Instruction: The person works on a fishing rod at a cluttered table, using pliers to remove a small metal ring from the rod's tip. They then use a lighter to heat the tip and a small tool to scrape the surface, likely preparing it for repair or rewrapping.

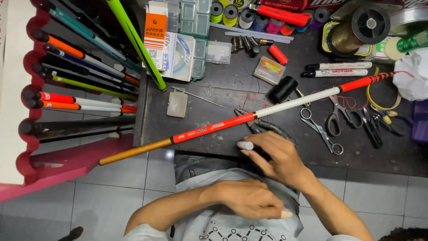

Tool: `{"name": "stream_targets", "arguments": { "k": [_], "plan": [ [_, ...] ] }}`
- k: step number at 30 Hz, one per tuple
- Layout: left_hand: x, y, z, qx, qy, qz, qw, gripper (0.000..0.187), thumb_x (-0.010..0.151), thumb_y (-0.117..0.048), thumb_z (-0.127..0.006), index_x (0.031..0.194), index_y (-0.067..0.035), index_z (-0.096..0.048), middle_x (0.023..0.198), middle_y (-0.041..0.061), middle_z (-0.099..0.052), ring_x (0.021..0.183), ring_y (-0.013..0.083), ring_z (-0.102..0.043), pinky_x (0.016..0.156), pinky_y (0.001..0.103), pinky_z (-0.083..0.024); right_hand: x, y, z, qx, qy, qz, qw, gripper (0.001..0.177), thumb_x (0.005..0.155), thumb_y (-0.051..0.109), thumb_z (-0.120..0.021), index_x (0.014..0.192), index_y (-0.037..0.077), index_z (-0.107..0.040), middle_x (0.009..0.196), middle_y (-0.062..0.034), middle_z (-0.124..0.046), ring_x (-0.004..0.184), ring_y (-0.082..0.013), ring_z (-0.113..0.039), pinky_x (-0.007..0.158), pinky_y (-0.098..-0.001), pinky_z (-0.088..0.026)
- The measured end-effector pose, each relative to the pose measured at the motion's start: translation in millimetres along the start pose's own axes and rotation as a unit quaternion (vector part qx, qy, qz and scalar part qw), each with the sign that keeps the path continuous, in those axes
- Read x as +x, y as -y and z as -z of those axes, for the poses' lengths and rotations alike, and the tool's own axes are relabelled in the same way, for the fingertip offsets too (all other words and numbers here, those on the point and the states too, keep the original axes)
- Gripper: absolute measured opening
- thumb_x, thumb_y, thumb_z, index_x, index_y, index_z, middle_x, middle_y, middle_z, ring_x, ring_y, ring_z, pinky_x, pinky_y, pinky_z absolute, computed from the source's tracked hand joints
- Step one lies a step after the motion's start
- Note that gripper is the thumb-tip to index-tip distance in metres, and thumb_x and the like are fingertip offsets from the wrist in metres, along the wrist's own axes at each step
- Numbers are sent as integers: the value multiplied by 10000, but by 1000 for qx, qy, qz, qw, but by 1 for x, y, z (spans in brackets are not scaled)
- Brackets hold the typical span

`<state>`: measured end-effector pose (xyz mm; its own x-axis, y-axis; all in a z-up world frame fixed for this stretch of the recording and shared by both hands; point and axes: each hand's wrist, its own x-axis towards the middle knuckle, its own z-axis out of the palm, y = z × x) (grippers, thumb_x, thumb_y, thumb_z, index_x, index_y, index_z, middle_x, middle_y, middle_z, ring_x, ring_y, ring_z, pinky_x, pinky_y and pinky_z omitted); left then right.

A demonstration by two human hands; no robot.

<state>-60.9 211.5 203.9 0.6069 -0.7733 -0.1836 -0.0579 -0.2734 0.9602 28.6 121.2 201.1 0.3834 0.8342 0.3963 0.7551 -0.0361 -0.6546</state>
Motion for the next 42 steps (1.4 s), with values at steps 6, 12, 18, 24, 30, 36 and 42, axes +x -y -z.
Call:
{"name": "stream_targets", "arguments": {
  "k": [6,12,18,24,30,36,42],
  "plan": [
    [-60,-3,13,-105,-291,11,951,338,895,-325,-389,708,-91,-545,579,3,-502,515,117,-439,530,270,-357,0,6,-8,-21,6,10,1000,154,817,82,-571,925,-28,-557,869,-125,-623,767,-254,-621,711,-322,-504],
    [-76,18,20,-84,-554,-37,827,278,907,-207,-401,832,-76,-635,639,70,-501,581,167,-481,578,282,-444,5,12,-14,-54,-28,-34,998,142,779,72,-596,912,28,-617,811,-123,-648,574,-257,-623,486,-327,-508],
    [-68,17,27,-37,-622,-44,781,242,907,-190,-437,869,-59,-636,612,62,-449,549,139,-437,555,261,-424,4,8,-14,-111,-30,-20,993,135,779,121,-599,904,74,-622,820,-79,-643,501,-224,-602,435,-290,-482],
    [-54,12,32,1,-668,-33,743,190,893,-169,-488,878,-43,-629,631,74,-468,546,163,-461,542,277,-415,3,10,-13,-129,-53,-30,990,121,779,139,-602,892,103,-628,829,-30,-640,473,-171,-586,410,-239,-465],
    [-45,7,36,18,-680,-59,730,186,889,-161,-504,966,-50,-631,752,93,-527,618,180,-505,596,294,-443,-2,4,-14,-153,-24,-42,987,149,776,145,-575,915,115,-616,830,-21,-621,442,-182,-574,405,-271,-468],
    [-37,7,34,11,-701,-71,709,164,835,-153,-586,958,-70,-656,767,74,-581,621,158,-541,582,268,-461,-4,-2,-14,-149,-12,-47,988,134,776,162,-577,899,127,-616,809,-25,-612,491,-227,-600,415,-304,-474],
    [-33,-10,42,7,-700,-113,705,158,832,-138,-589,949,-56,-655,772,82,-599,639,173,-562,604,286,-483,8,8,1,-141,-51,-52,987,116,773,143,-581,881,117,-616,812,-16,-624,466,-196,-587,405,-266,-458]
  ]
}}
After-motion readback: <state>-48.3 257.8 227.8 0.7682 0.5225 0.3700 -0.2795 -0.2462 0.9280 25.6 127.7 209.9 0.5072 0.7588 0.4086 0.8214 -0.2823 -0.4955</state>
